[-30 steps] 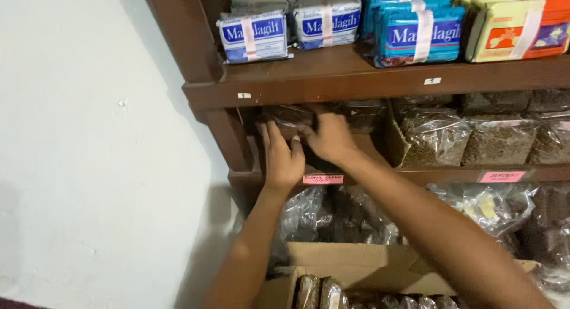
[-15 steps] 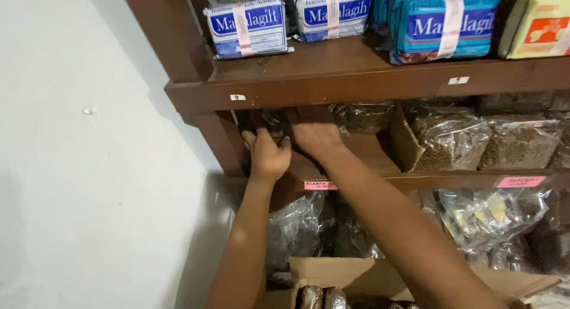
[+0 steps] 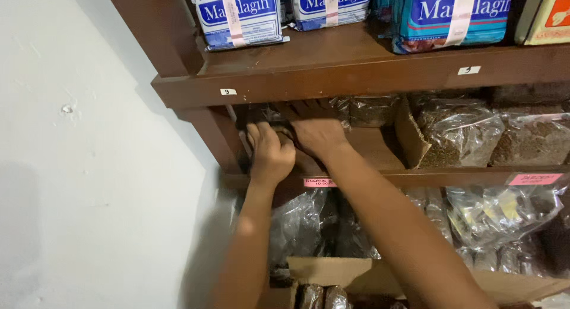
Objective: The person takes plastic bags of loose-leaf tobacco from a cardboard box and places them onto a wooden shelf alongside other tobacco products.
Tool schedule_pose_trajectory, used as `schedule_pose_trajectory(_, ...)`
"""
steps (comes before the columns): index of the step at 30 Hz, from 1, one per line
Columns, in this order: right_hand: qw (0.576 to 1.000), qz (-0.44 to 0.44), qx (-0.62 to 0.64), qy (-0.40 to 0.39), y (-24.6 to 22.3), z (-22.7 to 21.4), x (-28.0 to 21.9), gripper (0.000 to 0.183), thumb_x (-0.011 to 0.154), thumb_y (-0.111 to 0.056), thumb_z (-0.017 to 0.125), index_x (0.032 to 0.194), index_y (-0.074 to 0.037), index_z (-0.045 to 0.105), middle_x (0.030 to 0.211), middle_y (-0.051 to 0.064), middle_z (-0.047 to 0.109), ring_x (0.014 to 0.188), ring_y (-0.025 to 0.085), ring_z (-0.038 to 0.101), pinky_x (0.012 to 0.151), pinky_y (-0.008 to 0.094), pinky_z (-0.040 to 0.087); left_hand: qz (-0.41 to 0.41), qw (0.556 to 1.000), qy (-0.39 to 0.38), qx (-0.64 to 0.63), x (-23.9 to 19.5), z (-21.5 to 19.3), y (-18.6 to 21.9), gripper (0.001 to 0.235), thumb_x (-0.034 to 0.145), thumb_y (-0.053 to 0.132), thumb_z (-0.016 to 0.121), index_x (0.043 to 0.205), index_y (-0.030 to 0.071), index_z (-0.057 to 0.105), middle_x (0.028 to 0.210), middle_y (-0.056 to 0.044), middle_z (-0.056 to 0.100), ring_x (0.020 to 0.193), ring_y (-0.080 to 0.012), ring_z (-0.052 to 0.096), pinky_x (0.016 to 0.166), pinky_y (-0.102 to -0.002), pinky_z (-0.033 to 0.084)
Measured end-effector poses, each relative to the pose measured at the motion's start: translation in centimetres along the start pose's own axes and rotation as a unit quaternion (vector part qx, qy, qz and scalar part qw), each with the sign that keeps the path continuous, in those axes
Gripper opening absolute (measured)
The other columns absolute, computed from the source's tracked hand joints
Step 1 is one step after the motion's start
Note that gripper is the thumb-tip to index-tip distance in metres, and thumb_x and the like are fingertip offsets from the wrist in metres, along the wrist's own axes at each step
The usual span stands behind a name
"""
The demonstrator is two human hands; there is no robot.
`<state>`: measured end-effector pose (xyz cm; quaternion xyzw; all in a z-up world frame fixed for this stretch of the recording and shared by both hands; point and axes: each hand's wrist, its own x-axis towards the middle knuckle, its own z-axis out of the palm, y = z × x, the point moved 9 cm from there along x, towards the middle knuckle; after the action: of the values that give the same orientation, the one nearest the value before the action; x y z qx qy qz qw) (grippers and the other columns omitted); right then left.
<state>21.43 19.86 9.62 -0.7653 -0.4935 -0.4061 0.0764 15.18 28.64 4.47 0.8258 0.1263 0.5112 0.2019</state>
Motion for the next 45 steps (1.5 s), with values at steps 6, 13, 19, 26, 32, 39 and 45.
schedule_pose_trajectory(6,0.989,0.041,0.103,-0.100,1.7,0.6,2.1,0.041,0.094,-0.019,0.052,0.054,-0.017,0.062,0.049,0.002,0.059,0.047,0.019,0.061,0.042,0.031,0.045,0.081,0.995,-0.044,0.039,-1.3,6.3,-6.7,0.076,0.069,-0.004,0.056,0.139,-0.018,0.029,0.120,-0.029,0.041,0.110,-0.0375,0.038,0.109,-0.045,0.026)
schedule_pose_trajectory(13,0.997,0.017,0.031,-0.072,1.0,3.6,1.6,0.042,0.094,-0.015,0.049,0.053,-0.021,0.054,0.046,-0.002,0.054,0.043,0.016,0.056,0.036,0.032,0.041,-0.060,0.990,-0.113,-0.055,-1.3,5.9,-6.7,0.079,0.070,0.010,0.057,0.141,-0.010,0.030,0.124,-0.026,0.041,0.117,-0.0367,0.040,0.113,-0.051,0.024)
schedule_pose_trajectory(19,0.995,-0.055,0.012,0.087,-0.7,-6.0,0.9,0.043,0.093,-0.015,0.052,0.051,-0.024,0.052,0.045,-0.001,0.054,0.044,0.013,0.057,0.041,0.021,0.039,0.172,0.972,0.097,0.131,-1.2,2.3,-3.0,0.070,0.077,-0.001,0.064,0.135,-0.024,0.032,0.120,-0.033,0.045,0.116,-0.0380,0.047,0.110,-0.047,0.033)
schedule_pose_trajectory(26,0.990,-0.053,0.126,-0.037,-1.3,-4.3,1.5,0.034,0.095,-0.017,0.047,0.066,-0.019,0.065,0.056,0.004,0.065,0.058,0.020,0.068,0.046,0.033,0.049,0.066,0.994,0.085,-0.010,-0.4,1.6,-4.2,0.056,0.069,-0.001,0.054,0.121,-0.013,0.038,0.104,-0.023,0.046,0.102,-0.0344,0.049,0.095,-0.052,0.040)
schedule_pose_trajectory(32,0.994,-0.061,0.051,0.070,-1.4,-3.8,1.1,0.035,0.090,-0.018,0.051,0.057,-0.029,0.056,0.045,-0.005,0.053,0.045,0.015,0.058,0.039,0.027,0.036,0.031,0.998,0.038,-0.039,0.4,-0.8,0.3,0.035,0.068,-0.004,0.048,0.101,-0.014,0.045,0.083,-0.019,0.044,0.079,-0.0298,0.048,0.072,-0.040,0.046)
schedule_pose_trajectory(39,0.984,-0.043,0.166,-0.058,-0.8,-3.6,1.0,0.030,0.099,-0.026,0.042,0.072,-0.022,0.055,0.058,0.000,0.059,0.059,0.017,0.064,0.052,0.030,0.048,-0.016,0.986,0.117,0.114,1.2,-3.0,2.0,0.061,0.058,0.012,0.056,0.117,-0.001,0.044,0.097,-0.011,0.042,0.082,-0.0289,0.048,0.078,-0.043,0.046)
schedule_pose_trajectory(45,0.992,-0.055,0.109,-0.018,-1.2,-4.6,1.2,0.029,0.097,-0.023,0.047,0.069,-0.023,0.054,0.052,-0.002,0.055,0.054,0.015,0.062,0.049,0.028,0.047,-0.010,0.995,0.096,0.008,0.9,-2.0,0.7,0.061,0.058,0.001,0.046,0.117,-0.014,0.042,0.096,-0.016,0.044,0.083,-0.0291,0.045,0.083,-0.055,0.047)
